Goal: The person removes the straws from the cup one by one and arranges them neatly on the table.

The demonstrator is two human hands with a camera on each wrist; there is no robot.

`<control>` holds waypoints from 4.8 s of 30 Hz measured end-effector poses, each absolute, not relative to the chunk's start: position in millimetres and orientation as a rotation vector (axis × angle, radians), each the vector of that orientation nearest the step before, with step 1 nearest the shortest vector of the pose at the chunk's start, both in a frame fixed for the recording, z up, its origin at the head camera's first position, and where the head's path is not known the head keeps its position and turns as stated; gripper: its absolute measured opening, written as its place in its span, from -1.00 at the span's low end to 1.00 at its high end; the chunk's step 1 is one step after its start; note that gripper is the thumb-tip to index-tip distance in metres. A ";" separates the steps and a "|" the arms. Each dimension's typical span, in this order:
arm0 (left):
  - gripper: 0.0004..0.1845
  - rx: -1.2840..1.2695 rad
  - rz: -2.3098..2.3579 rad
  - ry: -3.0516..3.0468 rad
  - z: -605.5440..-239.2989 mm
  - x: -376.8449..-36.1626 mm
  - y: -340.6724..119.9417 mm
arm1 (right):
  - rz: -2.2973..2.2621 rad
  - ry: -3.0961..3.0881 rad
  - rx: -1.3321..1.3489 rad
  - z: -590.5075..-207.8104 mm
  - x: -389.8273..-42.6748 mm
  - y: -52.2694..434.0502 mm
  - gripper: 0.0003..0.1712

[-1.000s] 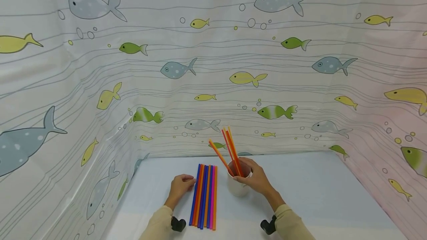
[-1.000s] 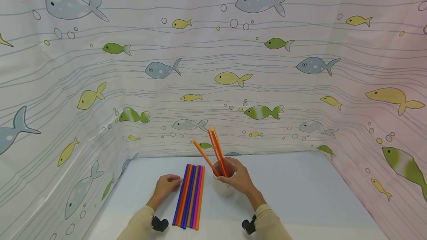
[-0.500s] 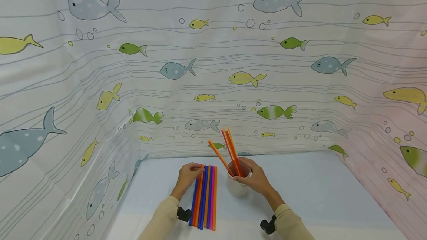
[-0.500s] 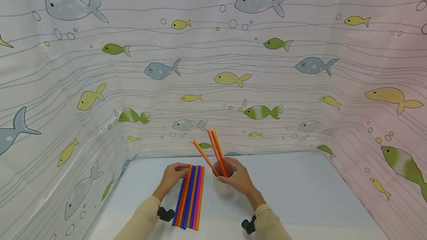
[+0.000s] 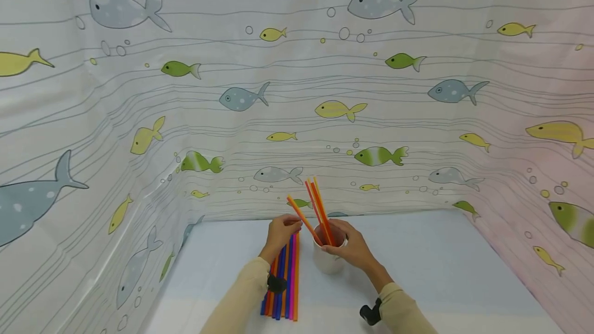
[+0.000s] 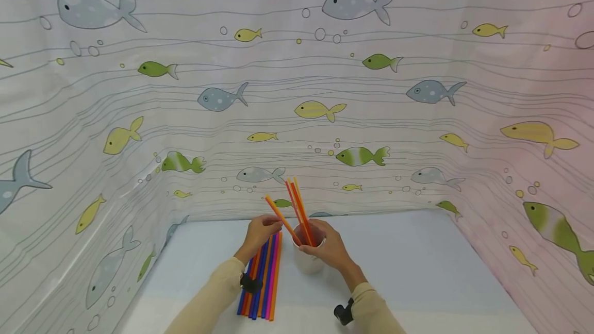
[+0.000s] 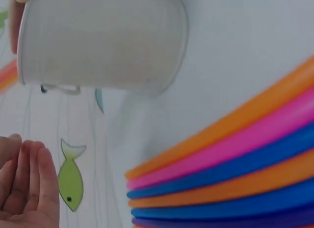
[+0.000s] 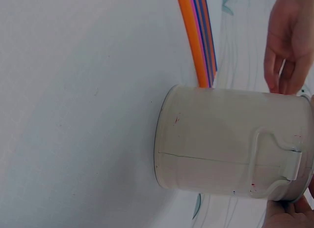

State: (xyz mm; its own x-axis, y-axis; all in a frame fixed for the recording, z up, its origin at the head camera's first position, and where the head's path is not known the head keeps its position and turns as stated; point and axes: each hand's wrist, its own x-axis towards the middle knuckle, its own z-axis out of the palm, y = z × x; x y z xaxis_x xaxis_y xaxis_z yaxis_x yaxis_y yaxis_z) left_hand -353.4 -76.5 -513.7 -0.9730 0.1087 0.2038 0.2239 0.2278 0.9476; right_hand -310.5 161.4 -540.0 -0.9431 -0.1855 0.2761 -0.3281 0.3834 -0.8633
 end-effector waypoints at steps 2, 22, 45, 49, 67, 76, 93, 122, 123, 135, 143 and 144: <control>-0.77 -0.353 -1.869 -2.363 -512.1 -354.8 -70.0 | 1.609 -2.502 0.462 -540.0 -309.9 161.3 -0.14; -0.77 -0.317 -1.793 -2.444 -497.5 -360.2 -35.1 | 1.596 -2.477 0.505 -538.9 -309.2 161.6 -0.12; -0.86 -0.236 -1.562 -2.465 -493.3 -354.8 -18.4 | 1.525 -2.500 0.502 -541.8 -307.2 155.4 -0.18; -0.84 -0.244 -1.566 -2.476 -494.7 -355.7 -17.1 | 1.518 -2.496 0.500 -541.6 -307.9 157.7 -0.16; -0.79 -0.249 -1.589 -2.493 -496.4 -358.4 -17.5 | 1.514 -2.484 0.519 -542.0 -309.4 159.5 -0.14; -0.80 -0.315 -1.622 -2.414 -479.1 -357.6 -22.2 | 1.514 -2.493 0.522 -540.1 -310.6 158.4 -0.13; -0.74 -0.337 -1.594 -2.274 -446.9 -354.3 -65.0 | 1.570 -2.489 0.491 -543.1 -307.9 160.0 -0.13; -0.76 -0.302 -1.684 -2.155 -409.8 -337.5 -146.2 | 1.585 -2.455 0.519 -544.5 -306.9 158.9 -0.15; -0.76 -0.289 -1.684 -2.160 -410.9 -336.5 -148.6 | 1.585 -2.454 0.520 -544.1 -306.9 158.9 -0.15; -0.75 -0.092 -1.862 -2.181 -445.4 -331.6 -171.7 | 1.568 -2.480 0.503 -544.5 -307.7 158.6 -0.13; -0.74 -0.024 -1.946 -2.193 -466.4 -331.4 -178.7 | 1.603 -2.459 0.512 -542.5 -308.2 158.1 -0.14; -0.73 -0.016 -1.943 -2.200 -468.7 -331.5 -179.5 | 1.607 -2.455 0.511 -542.4 -308.2 158.2 -0.15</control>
